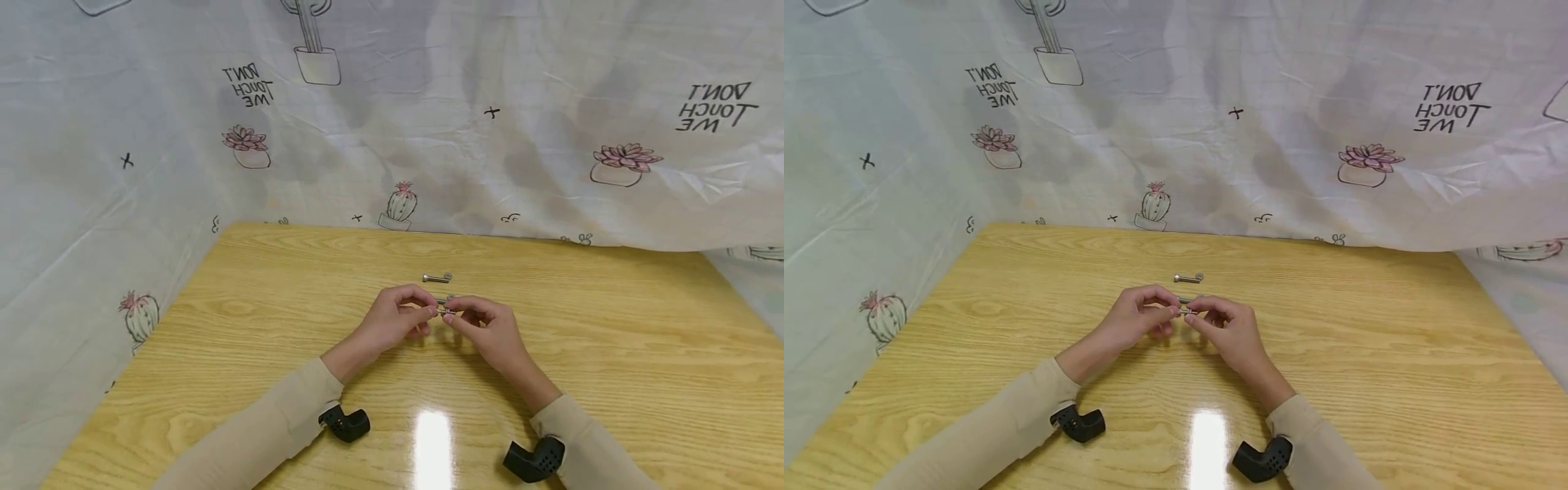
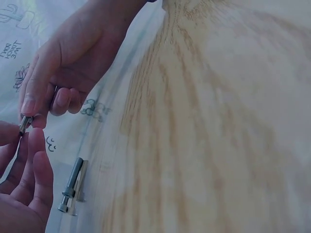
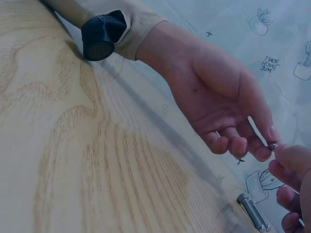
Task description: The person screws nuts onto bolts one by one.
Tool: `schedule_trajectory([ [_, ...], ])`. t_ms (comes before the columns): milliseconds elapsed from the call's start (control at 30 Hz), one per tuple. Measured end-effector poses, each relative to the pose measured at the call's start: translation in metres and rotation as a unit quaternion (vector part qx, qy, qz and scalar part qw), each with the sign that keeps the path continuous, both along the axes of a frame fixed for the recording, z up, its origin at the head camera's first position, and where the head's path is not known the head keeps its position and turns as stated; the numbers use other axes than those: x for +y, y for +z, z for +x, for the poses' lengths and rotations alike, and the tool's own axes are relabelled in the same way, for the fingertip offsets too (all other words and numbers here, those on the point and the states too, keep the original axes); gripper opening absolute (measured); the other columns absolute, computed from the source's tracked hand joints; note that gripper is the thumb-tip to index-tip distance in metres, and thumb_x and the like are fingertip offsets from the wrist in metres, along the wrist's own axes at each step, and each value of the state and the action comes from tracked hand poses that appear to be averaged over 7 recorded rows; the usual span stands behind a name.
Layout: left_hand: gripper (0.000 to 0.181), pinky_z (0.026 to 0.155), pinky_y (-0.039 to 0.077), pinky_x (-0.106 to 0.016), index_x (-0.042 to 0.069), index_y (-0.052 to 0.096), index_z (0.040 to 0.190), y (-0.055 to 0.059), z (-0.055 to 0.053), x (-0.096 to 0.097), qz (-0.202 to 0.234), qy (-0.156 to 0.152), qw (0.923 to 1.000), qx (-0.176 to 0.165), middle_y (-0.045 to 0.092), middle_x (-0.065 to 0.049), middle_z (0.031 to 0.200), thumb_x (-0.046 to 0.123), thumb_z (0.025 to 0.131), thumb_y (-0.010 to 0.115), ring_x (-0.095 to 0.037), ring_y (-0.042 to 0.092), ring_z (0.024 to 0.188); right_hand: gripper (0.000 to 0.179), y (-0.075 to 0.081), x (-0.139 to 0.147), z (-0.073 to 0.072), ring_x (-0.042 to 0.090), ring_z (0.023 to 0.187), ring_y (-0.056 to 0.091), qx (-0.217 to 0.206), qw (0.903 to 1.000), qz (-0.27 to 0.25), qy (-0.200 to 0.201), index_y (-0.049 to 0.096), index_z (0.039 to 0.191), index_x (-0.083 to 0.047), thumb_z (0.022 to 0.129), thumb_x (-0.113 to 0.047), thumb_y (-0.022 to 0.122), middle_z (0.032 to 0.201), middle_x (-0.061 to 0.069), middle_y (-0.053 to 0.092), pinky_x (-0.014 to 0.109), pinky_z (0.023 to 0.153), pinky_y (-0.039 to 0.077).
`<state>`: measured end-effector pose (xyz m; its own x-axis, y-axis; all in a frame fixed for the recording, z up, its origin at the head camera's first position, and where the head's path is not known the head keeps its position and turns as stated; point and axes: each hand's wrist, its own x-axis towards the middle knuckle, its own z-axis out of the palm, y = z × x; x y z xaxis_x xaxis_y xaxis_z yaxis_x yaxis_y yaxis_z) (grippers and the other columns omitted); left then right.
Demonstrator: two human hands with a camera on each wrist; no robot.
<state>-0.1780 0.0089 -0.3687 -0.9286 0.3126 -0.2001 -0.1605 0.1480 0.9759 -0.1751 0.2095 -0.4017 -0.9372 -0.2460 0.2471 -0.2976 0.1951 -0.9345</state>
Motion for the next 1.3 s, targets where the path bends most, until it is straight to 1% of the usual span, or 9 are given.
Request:
schedule_trajectory([
  [133,0.014,0.071,0.057,-0.037,0.008,0.067,0.106,0.001,0.0,0.0,0.004,-0.003,1.0,0.0,0.065,-0.013,0.103,0.013,0.092,0.066,-0.021,0.065,0.071,0.017,0.0,0.001,0.0,0.009,0.061,0.049,-0.005,1.0,0.0,-0.001,0.074,0.102,-0.008,0.086,-0.003,0.071,0.084,-0.004,0.068,0.024,0.057,0.042],
  [300,0.016,0.068,0.056,-0.035,0.008,0.068,0.106,0.001,-0.001,0.001,-0.021,0.004,0.9997,0.012,0.068,-0.015,0.103,0.019,0.096,0.062,-0.019,0.066,0.07,0.017,0.001,0.001,0.0,0.009,0.06,0.049,0.004,1.0,-0.005,-0.001,0.074,0.102,-0.009,0.085,-0.004,0.072,0.084,-0.007,0.068,0.024,0.056,0.042],
  [367,0.016,0.069,0.057,-0.035,0.008,0.069,0.105,0.0,-0.001,0.002,-0.026,0.007,0.9996,0.011,0.068,-0.012,0.101,0.019,0.096,0.062,-0.019,0.066,0.069,0.018,0.001,0.001,0.0,0.009,0.06,0.049,0.005,1.0,-0.007,-0.001,0.074,0.102,-0.008,0.085,-0.003,0.072,0.085,-0.008,0.068,0.024,0.056,0.041],
  [533,0.014,0.071,0.058,-0.035,0.006,0.069,0.104,0.001,0.0,0.003,-0.006,0.013,0.9999,-0.003,0.067,-0.01,0.098,0.015,0.094,0.063,-0.017,0.064,0.068,0.017,0.002,0.001,0.001,0.009,0.062,0.05,-0.001,1.0,-0.008,-0.003,0.074,0.102,-0.01,0.086,-0.007,0.072,0.088,-0.01,0.069,0.024,0.057,0.042],
  [667,0.012,0.07,0.058,-0.035,0.008,0.068,0.104,0.002,0.0,0.003,0.005,0.011,0.9999,0.001,0.067,-0.011,0.099,0.013,0.093,0.065,-0.019,0.064,0.068,0.017,0.005,0.001,0.002,0.008,0.061,0.049,-0.002,1.0,0.0,-0.007,0.074,0.101,-0.01,0.085,-0.004,0.072,0.088,-0.007,0.069,0.024,0.056,0.041],
  [800,0.012,0.068,0.056,-0.035,0.013,0.069,0.103,0.0,0.001,0.001,-0.01,0.008,0.9999,0.011,0.067,-0.005,0.102,0.015,0.091,0.068,-0.026,0.065,0.072,0.017,0.014,-0.002,0.006,0.008,0.059,0.048,0.001,1.0,0.008,-0.005,0.074,0.1,-0.004,0.085,0.001,0.07,0.084,0.0,0.069,0.023,0.055,0.041],
  [900,0.012,0.067,0.055,-0.034,0.014,0.069,0.103,0.0,0.001,0.001,-0.017,0.006,0.9998,0.011,0.068,-0.005,0.1,0.019,0.092,0.067,-0.027,0.066,0.073,0.016,0.017,-0.003,0.007,0.008,0.058,0.047,0.0,0.9999,0.01,-0.005,0.073,0.1,-0.001,0.085,0.001,0.07,0.084,0.007,0.069,0.023,0.055,0.041],
  [1067,0.015,0.063,0.051,-0.03,0.01,0.069,0.103,0.0,0.001,0.002,-0.019,0.005,0.9997,0.016,0.069,-0.01,0.096,0.02,0.094,0.065,-0.023,0.066,0.069,0.016,0.006,0.0,0.002,0.008,0.061,0.05,-0.005,0.9999,0.006,-0.007,0.075,0.101,-0.007,0.086,-0.003,0.071,0.095,0.012,0.073,0.022,0.058,0.044],
  [1300,0.015,0.065,0.053,-0.032,0.008,0.069,0.103,0.001,0.0,0.003,-0.011,0.014,0.9998,0.01,0.068,-0.012,0.1,0.018,0.091,0.068,-0.03,0.065,0.072,0.016,0.002,0.003,-0.002,0.007,0.064,0.054,-0.005,1.0,-0.002,-0.003,0.075,0.102,-0.008,0.087,-0.005,0.071,0.101,0.014,0.073,0.022,0.06,0.046],
])
